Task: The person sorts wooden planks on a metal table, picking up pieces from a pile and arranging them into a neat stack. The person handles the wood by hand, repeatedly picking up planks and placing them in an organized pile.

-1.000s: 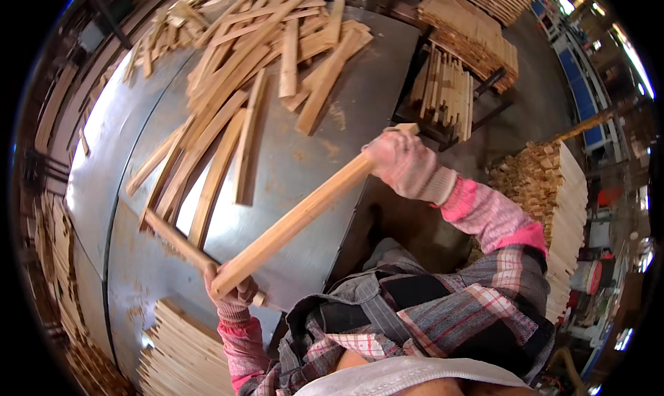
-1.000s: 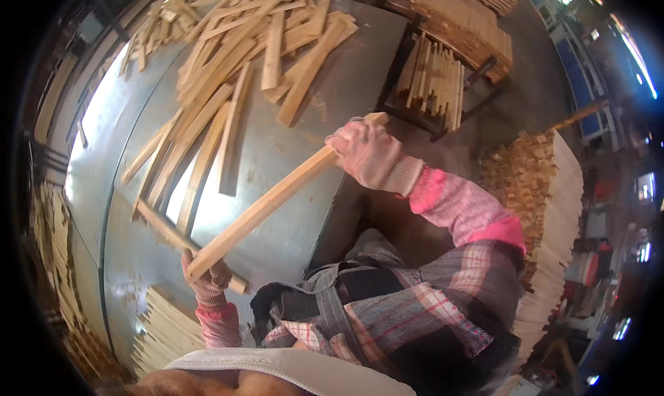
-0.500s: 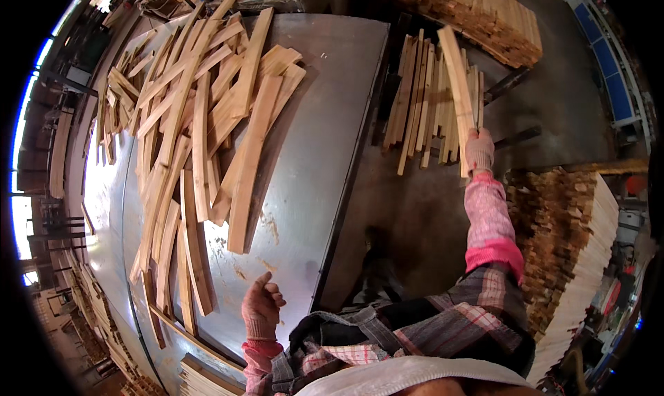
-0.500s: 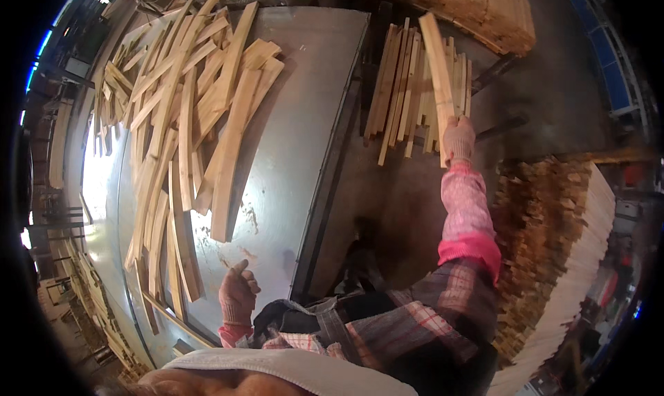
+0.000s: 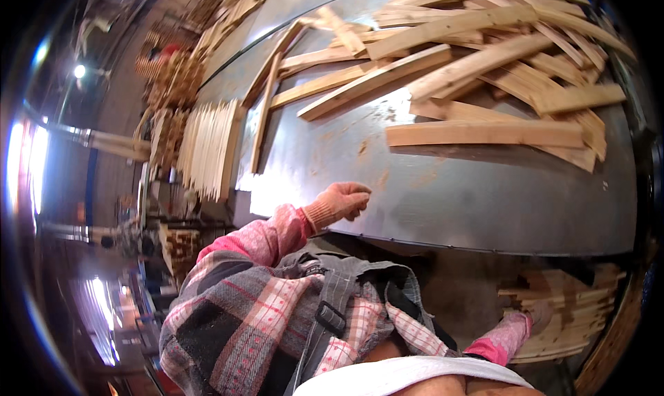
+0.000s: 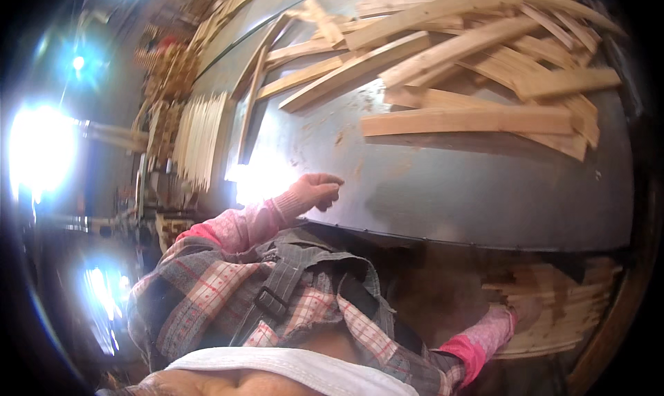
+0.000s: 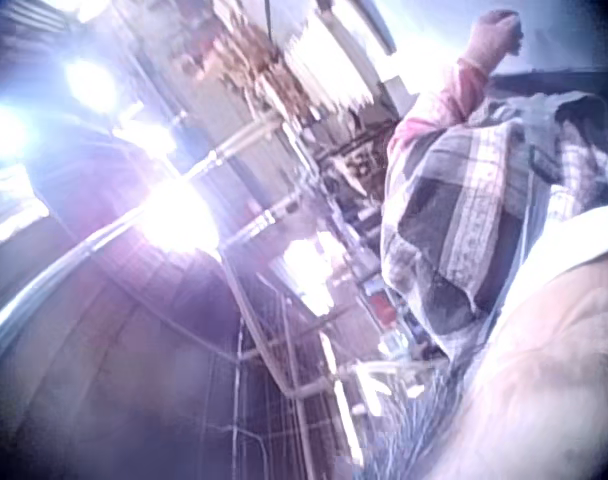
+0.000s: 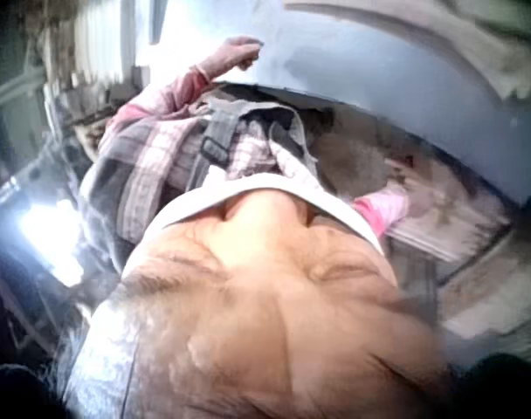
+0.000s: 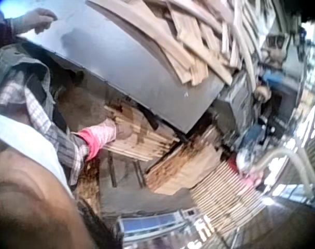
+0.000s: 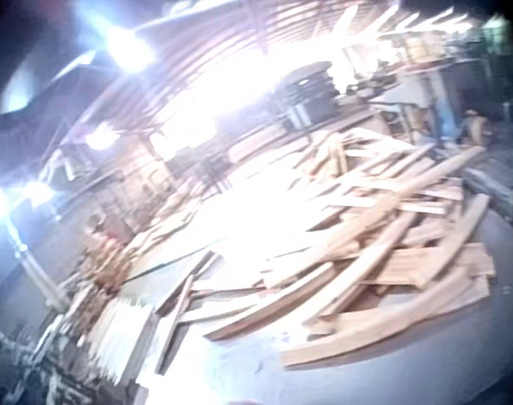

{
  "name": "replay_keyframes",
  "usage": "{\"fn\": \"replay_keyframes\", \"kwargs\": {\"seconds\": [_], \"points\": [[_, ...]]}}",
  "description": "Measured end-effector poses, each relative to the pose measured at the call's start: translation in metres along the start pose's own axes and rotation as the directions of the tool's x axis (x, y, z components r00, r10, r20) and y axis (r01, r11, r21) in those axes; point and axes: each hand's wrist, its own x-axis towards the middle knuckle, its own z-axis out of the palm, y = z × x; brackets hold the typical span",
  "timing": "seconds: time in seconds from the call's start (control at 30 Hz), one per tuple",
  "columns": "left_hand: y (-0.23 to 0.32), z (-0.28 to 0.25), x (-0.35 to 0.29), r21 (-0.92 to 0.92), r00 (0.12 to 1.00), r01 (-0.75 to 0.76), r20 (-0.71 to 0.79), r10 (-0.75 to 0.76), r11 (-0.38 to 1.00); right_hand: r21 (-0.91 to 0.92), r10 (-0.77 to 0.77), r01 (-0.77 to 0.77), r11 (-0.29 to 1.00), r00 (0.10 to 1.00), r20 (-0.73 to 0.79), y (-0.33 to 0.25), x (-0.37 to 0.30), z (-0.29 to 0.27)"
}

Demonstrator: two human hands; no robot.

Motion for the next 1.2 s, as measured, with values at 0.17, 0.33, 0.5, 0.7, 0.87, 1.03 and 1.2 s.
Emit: {"fn": "replay_keyframes", "kwargs": {"seconds": [0.17,0.33,0.5,0.7,0.87,1.03,1.2], "points": [[-0.035,-0.068,-0.009,0.101,0.934,-0.006,-0.356,0.042,0.995,0.248,0.338,-0.254,0.935,0.85,-0.404,0.028,-0.033,-0.114],[-0.112,-0.224,0.027,0.388,0.707,0.067,-0.668,0.231,0.919,0.534,0.286,0.137,0.834,0.72,-0.632,-0.1,-0.142,-0.276],[-0.097,-0.321,0.056,0.42,0.654,0.313,-0.746,0.128,0.852,0.419,-0.312,0.731,0.538,0.635,-0.706,-0.366,-0.216,-0.375],[-0.132,-0.408,0.152,0.473,0.785,0.296,-0.615,0.07,0.83,0.147,-0.724,0.886,0.441,0.447,-0.525,-0.732,-0.325,-0.404],[-0.11,-0.457,0.116,0.277,0.863,0.077,-0.5,0.075,0.958,0.003,-0.701,0.719,0.695,0.679,-0.217,-0.889,-0.406,-0.408],[-0.102,-0.575,0.199,0.485,0.537,-0.361,-0.59,0.603,0.796,0.011,-0.527,0.534,0.845,0.836,-0.152,-0.935,-0.409,-0.397],[0.01,-0.639,0.3,0.494,0.752,-0.236,-0.453,0.479,0.837,0.362,-0.522,0.585,0.726,0.811,-0.263,-0.915,-0.356,-0.415]]}}
